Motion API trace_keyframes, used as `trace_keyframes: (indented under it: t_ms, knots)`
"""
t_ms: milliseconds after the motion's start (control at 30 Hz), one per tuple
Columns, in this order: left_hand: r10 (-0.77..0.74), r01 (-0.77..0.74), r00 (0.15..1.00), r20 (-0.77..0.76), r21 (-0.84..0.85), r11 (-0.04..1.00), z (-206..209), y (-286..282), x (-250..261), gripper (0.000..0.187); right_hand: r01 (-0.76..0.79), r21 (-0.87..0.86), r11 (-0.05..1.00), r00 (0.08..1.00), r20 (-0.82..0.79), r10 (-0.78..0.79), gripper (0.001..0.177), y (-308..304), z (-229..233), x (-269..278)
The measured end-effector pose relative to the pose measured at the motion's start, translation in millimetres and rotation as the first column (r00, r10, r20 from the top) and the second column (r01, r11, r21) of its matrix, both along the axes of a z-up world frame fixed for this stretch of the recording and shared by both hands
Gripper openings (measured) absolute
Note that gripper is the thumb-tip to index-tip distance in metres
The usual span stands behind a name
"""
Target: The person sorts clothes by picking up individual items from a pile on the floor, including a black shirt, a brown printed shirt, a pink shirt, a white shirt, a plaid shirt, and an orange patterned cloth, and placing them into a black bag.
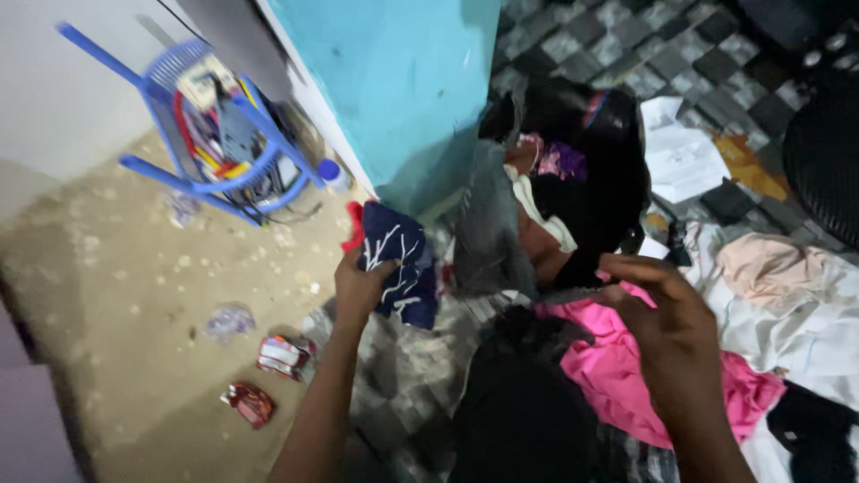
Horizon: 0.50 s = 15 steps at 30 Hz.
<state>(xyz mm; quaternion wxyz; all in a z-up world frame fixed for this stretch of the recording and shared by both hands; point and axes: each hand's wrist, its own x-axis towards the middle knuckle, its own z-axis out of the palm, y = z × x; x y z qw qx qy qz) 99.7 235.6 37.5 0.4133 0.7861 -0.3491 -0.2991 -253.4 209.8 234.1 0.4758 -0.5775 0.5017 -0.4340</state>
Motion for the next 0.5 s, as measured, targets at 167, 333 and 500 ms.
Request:
trace_keyframes:
  t_ms: [167,333,500]
  knots:
    - [-0.100,-0.162,0.750,-0.654,-0.329,0.930,157.7,27.2,-19.2,0.029,-0.213,0.242,0.947,0.976,0.097,0.195,0.064,-11.6,9.6,41.7]
    - [-0.313,-0.220,0.471,-0.825,-0.453,0.864,219.2,17.2,-55.6,0.030,-0.276,0.198,0.940,0.944,0.241,0.226,0.092,-41.7,3.1,77.3]
    - [-0.280,-0.275,-0.006,-0.960,-0.267,0.923,208.4,-65.5,-112.6,0.026,-0.278,0.136,0.951,0.801,0.579,0.151,0.074,-68.7,-3.4,56.3]
